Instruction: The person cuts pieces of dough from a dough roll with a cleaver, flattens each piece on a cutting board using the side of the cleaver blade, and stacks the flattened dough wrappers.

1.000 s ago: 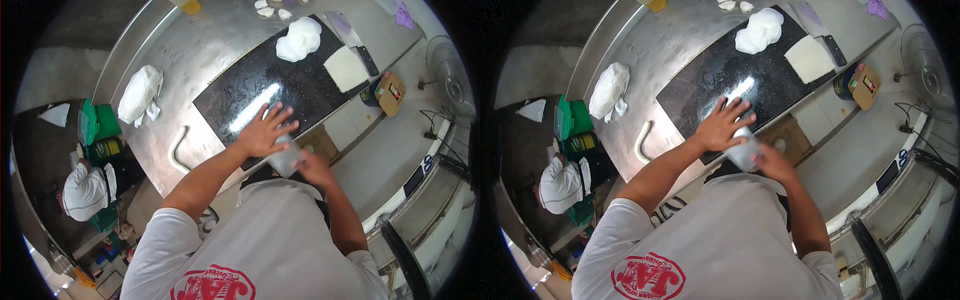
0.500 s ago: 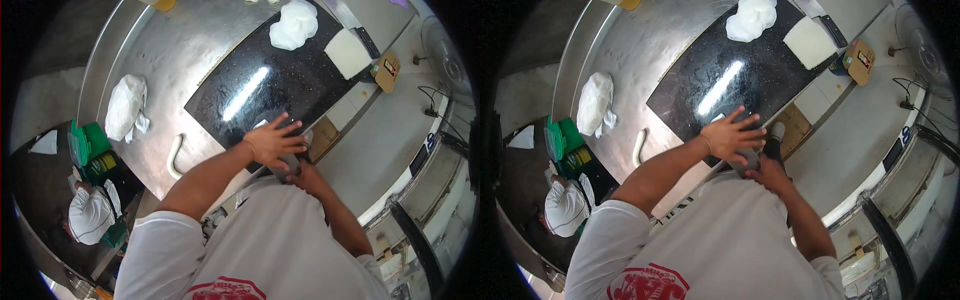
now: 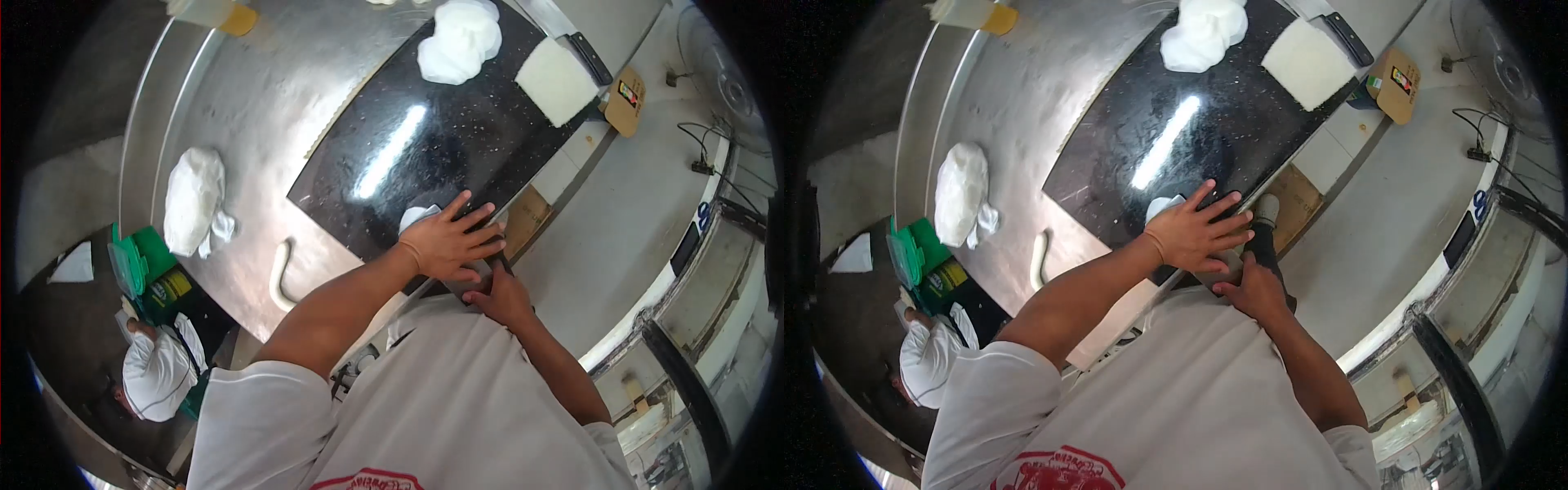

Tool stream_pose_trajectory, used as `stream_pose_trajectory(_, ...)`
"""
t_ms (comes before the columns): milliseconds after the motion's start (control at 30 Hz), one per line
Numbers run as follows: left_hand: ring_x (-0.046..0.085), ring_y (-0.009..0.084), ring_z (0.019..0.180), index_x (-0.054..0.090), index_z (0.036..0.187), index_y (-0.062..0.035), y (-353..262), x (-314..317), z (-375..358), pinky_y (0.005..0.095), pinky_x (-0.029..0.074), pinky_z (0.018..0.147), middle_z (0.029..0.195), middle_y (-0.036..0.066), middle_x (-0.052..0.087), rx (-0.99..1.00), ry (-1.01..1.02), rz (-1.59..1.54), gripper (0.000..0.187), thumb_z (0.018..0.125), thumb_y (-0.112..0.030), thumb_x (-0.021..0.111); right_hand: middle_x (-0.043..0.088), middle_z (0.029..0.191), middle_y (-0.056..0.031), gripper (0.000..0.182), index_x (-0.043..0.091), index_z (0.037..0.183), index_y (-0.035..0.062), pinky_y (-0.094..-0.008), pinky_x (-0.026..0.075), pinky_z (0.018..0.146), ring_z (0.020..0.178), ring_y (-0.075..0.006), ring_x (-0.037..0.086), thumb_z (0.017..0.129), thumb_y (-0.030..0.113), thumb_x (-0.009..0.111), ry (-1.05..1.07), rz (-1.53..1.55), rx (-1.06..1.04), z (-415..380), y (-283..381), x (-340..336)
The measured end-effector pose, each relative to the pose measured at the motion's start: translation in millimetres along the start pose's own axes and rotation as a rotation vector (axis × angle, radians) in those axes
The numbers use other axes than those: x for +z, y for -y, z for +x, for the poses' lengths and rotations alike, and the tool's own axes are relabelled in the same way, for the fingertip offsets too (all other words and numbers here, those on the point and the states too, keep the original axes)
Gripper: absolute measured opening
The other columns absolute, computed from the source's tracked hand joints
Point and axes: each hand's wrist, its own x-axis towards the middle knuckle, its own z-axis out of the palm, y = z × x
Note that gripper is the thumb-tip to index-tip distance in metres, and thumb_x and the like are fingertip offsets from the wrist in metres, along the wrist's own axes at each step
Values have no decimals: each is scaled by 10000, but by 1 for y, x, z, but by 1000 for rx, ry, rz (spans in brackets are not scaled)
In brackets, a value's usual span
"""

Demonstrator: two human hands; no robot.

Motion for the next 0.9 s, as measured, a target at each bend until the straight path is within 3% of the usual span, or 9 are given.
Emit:
stream_pose_trajectory(167, 275, 363, 1523, 505, 1499, -255, 69, -40, 30, 629, 140, 1233, 1595, 88, 410, -133, -157, 105, 732, 913, -694, 529, 686, 1101, -331, 810, 534, 1301, -84, -529, 522, 921, 1085, -442, 677, 783, 465, 828, 70, -69, 37, 54, 35, -73)
stream_pose_trajectory(267, 275, 369, 1521, 510, 1494, -248, 76, -51, 28, 617, 156, 1235, 1597, 110, 401, -168, -193, 132, 720, 919, -681, 533, 714, 1054, -262, 726, 543, 1295, -55, -461, 553, 848, 966, -426, 712, 778, 347, 855, 97, -136, 17, 62, 36, -69)
stream_pose_trajectory(333, 275, 366, 1522, 513, 1496, -260, 58, -34, 20, 634, 161, 1230, 1599, 115, 393, -161, -205, 46, 713, 921, -681, 530, 689, 1073, -323, 766, 547, 1199, -84, -523, 542, 848, 1052, -454, 679, 765, 471, 847, 30, 53, -86, 34, 16, -41)
stream_pose_trajectory(400, 281, 369, 1524, 495, 1509, -248, 10, -20, 3, 663, 145, 1218, 1600, 119, 403, -187, -58, 4, 740, 911, -684, 512, 692, 1059, -315, 756, 542, 1195, -73, -526, 541, 839, 1041, -457, 679, 765, 471, 846, -9, -18, -127, 0, -21, -1)
stream_pose_trajectory(467, 285, 367, 1522, 501, 1504, -248, 17, -11, 22, 671, 150, 1213, 1597, 111, 409, -145, -98, -9, 733, 916, -686, 504, 695, 1045, -307, 747, 537, 1190, -61, -530, 541, 830, 1030, -461, 679, 766, 470, 846, -86, -84, -163, 14, -28, -8)
stream_pose_trajectory(533, 290, 366, 1521, 506, 1499, -247, 8, -9, 27, 680, 155, 1207, 1594, 103, 414, -86, -106, -69, 727, 921, -687, 496, 697, 1045, -297, 756, 524, 1226, -45, -544, 530, 853, 1024, -460, 678, 767, 462, 846, 34, -58, 76, 18, 0, -43)
stream_pose_trajectory(700, 281, 380, 1521, 493, 1510, -255, 74, -44, 40, 655, 177, 1212, 1600, 99, 411, -325, -248, 120, 735, 917, -686, 539, 702, 1069, -276, 674, 551, 1197, -26, -533, 530, 880, 1019, -448, 682, 786, 439, 815, 96, -199, -114, 62, 29, -90)
stream_pose_trajectory(833, 219, 365, 1553, 432, 1548, -282, 29, -20, 16, 631, 153, 1237, 1656, 81, 314, -316, -114, 45, 763, 920, -707, 515, 688, 1144, -276, 700, 537, 1285, -34, -528, 521, 919, 1050, -456, 677, 815, 418, 792, 144, -6, -218, 26, 2, -56)
stream_pose_trajectory(900, 208, 359, 1559, 460, 1533, -282, -4, -15, 12, 644, 124, 1238, 1635, 75, 365, -281, -74, -16, 769, 910, -730, 507, 683, 1157, -282, 704, 532, 1294, -29, -534, 518, 920, 1057, -462, 674, 820, 420, 793, 164, 24, -264, 18, -13, -44)
